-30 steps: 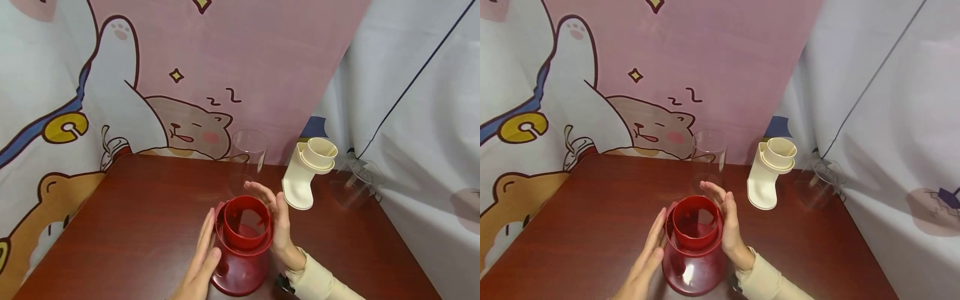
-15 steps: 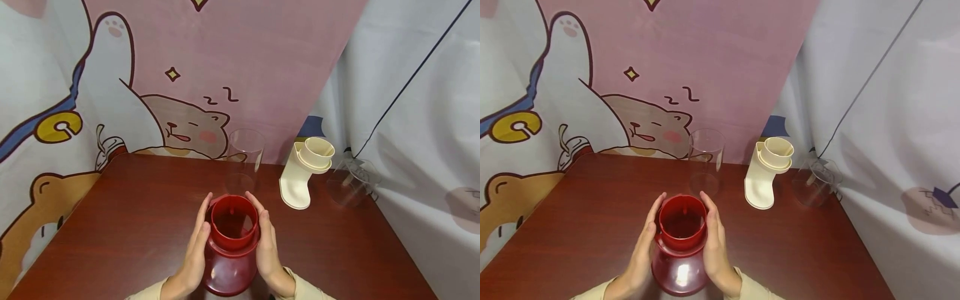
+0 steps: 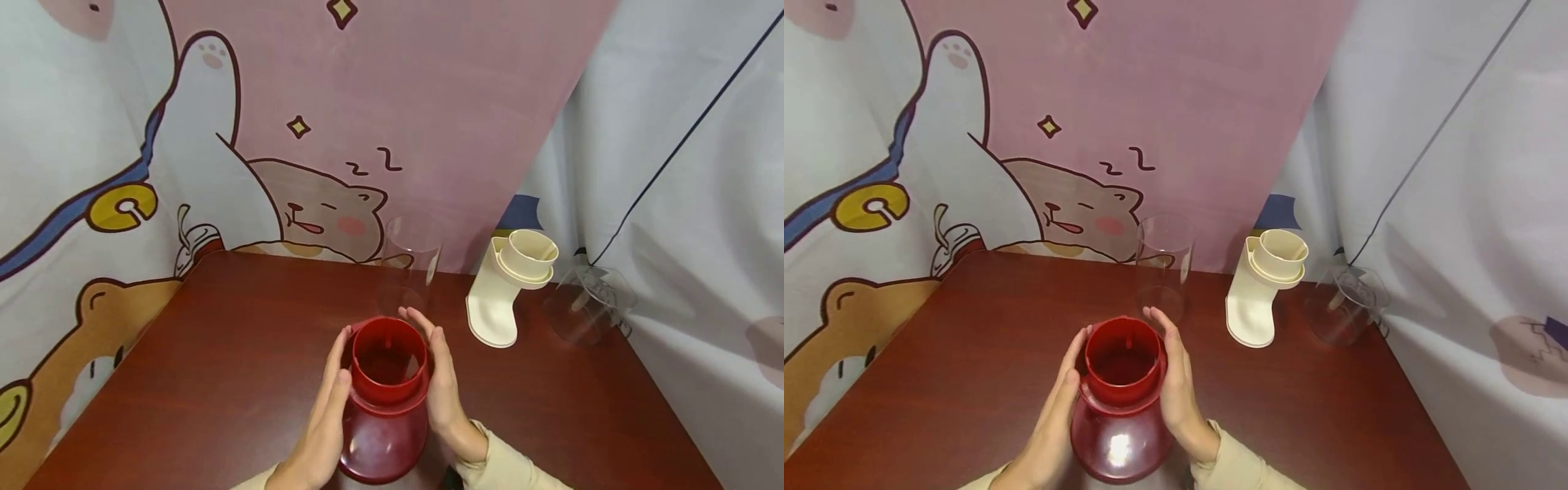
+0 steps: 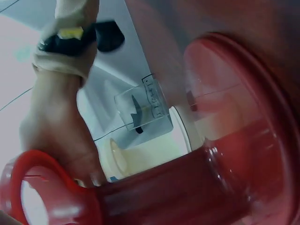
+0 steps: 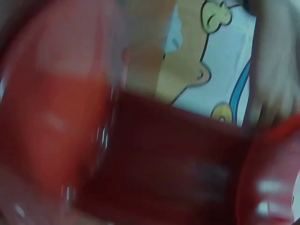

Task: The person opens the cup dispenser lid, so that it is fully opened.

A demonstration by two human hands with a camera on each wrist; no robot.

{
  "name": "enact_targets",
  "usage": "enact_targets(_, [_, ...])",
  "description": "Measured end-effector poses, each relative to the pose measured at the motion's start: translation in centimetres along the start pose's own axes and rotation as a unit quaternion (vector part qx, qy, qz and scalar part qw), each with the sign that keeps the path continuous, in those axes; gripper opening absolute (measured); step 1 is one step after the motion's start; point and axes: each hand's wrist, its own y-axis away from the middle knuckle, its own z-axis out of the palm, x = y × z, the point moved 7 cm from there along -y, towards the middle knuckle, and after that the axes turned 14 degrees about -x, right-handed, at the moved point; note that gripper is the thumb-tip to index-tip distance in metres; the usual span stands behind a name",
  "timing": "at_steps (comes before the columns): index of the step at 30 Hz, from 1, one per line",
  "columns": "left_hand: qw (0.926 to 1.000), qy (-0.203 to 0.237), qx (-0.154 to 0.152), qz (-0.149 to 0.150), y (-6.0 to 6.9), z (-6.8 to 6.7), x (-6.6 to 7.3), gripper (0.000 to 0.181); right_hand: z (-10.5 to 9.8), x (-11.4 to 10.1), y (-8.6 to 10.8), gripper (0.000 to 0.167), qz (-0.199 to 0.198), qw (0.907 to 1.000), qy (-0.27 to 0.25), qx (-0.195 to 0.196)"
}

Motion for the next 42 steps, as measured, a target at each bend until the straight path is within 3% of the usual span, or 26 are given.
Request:
enact_targets(5, [0.9977,-0.018,0.046,0.047,-1.2,-1.3,-0.6,0.050,1.2,0.6,1.2,0.049,-0.018,0.9987,0.028,0.038])
enact_targets(9, [0.9925,-0.030,0.079,0.088,-1.8,-2.5,-0.6,0.048,2.1,1.0,1.3,0.045,-0.026,0.9979,0.039,0.045])
enact_targets(16, [0.9886,-0.026,0.093,0.116,-2.6,-3.8,-0.9,0.045,3.0,1.8,1.0,0.044,-0.033,0.9976,0.041,0.046])
enact_targets(26, [0.9869,-0.027,0.086,0.133,-3.6,-6.4,-1.5,0.046,4.1,2.7,-1.8,0.045,-0.066,0.9960,0.038,0.046])
enact_targets(32, [0.9870,-0.031,0.098,0.124,-5.1,-9.0,-2.2,0.046,4.8,3.6,-4.6,0.046,-0.084,0.9949,0.045,0.032])
enact_targets(37, [0.9866,-0.026,0.096,0.130,-6.8,-11.0,-2.7,0.049,5.1,4.6,-7.0,0.047,-0.085,0.9934,0.062,0.046])
enact_targets(42, [0.9845,-0.017,0.114,0.132,-8.2,-13.9,-3.4,0.052,5.9,5.4,-9.7,0.046,-0.085,0.9910,0.089,0.054])
